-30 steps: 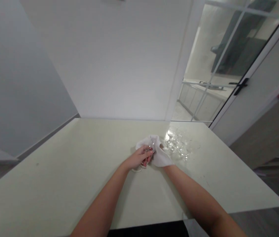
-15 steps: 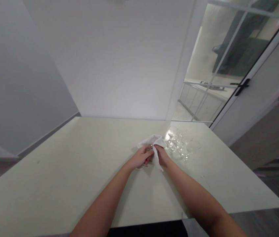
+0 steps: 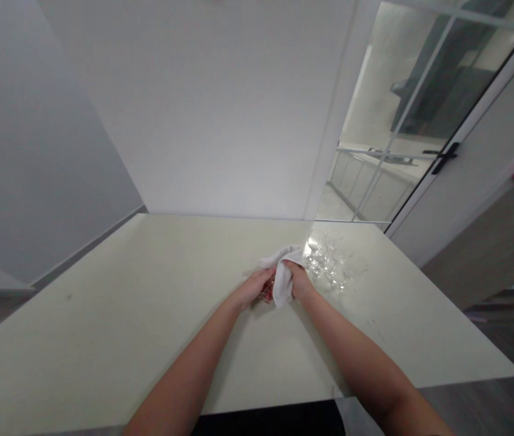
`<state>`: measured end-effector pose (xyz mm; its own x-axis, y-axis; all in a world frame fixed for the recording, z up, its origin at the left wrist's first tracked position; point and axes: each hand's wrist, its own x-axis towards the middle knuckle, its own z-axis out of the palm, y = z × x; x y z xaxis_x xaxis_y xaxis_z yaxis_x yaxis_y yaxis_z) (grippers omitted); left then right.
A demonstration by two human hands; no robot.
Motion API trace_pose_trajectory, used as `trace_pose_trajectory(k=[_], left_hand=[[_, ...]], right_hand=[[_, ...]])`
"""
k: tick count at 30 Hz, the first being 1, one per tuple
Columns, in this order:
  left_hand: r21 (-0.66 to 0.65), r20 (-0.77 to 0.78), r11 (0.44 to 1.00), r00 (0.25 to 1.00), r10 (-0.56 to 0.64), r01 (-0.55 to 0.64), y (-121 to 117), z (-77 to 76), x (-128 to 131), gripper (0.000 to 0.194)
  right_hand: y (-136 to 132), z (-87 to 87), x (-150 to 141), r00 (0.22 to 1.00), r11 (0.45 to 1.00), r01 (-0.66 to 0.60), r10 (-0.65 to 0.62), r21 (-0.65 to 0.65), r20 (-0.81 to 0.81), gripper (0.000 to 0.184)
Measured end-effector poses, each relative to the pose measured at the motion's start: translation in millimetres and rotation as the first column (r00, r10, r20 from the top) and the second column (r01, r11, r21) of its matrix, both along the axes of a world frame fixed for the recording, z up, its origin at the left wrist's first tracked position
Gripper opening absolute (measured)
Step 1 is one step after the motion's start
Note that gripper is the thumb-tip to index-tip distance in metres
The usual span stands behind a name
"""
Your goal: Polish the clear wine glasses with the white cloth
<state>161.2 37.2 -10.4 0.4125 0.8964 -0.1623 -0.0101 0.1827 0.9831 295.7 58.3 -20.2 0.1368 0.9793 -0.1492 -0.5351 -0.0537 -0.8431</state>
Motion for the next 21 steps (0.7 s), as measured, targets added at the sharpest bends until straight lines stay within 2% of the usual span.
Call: trace_pose_trajectory(k=[4,6,10,11,15,16,18,21], left_hand=[[0.214,-0.046,0.970,0.991,0.129,-0.116,1.5,5.8,-0.3,0.047],[0.200,-0.051,0.974,0.992,0.118,-0.106,1.1,6.7,-1.1,0.044],[0.050,-0.077,0.998,0.996,0.043,-0.040,-1.3,5.9,-4.2,0.043],[0.059,-0.086,0.998,0.995,0.043,-0.038,-1.2,5.4,-4.6,0.042],[0.290,-0.075,0.950,0.987,0.139,-0.112,1.8,2.7,-3.2,0.039],[0.313,-0.063,0.941,0.985,0.159,-0.132,2.5,2.0,-2.7,0.039],[0.250,-0.046,0.957,0.985,0.165,-0.148,3.2,0.9,-2.7,0.040],[0.047,-0.029,0.996,0.996,0.083,-0.081,2.7,0.7,-5.7,0.044]], right_hand=[[1.0,1.8,-5.4,0.992,0.992,0.123,-0.123,-0.009,-0.015,0.036],[1.6,1.6,-5.9,0.991,0.991,0.131,-0.132,-0.032,-0.024,0.035],[1.5,1.1,-3.5,0.995,0.993,0.093,-0.096,-0.074,-0.040,0.033],[1.6,1.2,-3.5,0.994,0.992,0.100,-0.103,-0.071,-0.033,0.033],[2.9,0.9,-5.7,0.979,0.978,0.203,-0.203,-0.056,0.000,0.038],[3.2,0.6,-5.6,0.977,0.975,0.214,-0.214,-0.055,0.001,0.039],[3.0,-0.1,-3.7,0.980,0.979,0.195,-0.197,-0.056,-0.014,0.038],[1.9,-0.7,1.3,0.998,0.996,0.037,-0.041,-0.078,-0.045,0.035]])
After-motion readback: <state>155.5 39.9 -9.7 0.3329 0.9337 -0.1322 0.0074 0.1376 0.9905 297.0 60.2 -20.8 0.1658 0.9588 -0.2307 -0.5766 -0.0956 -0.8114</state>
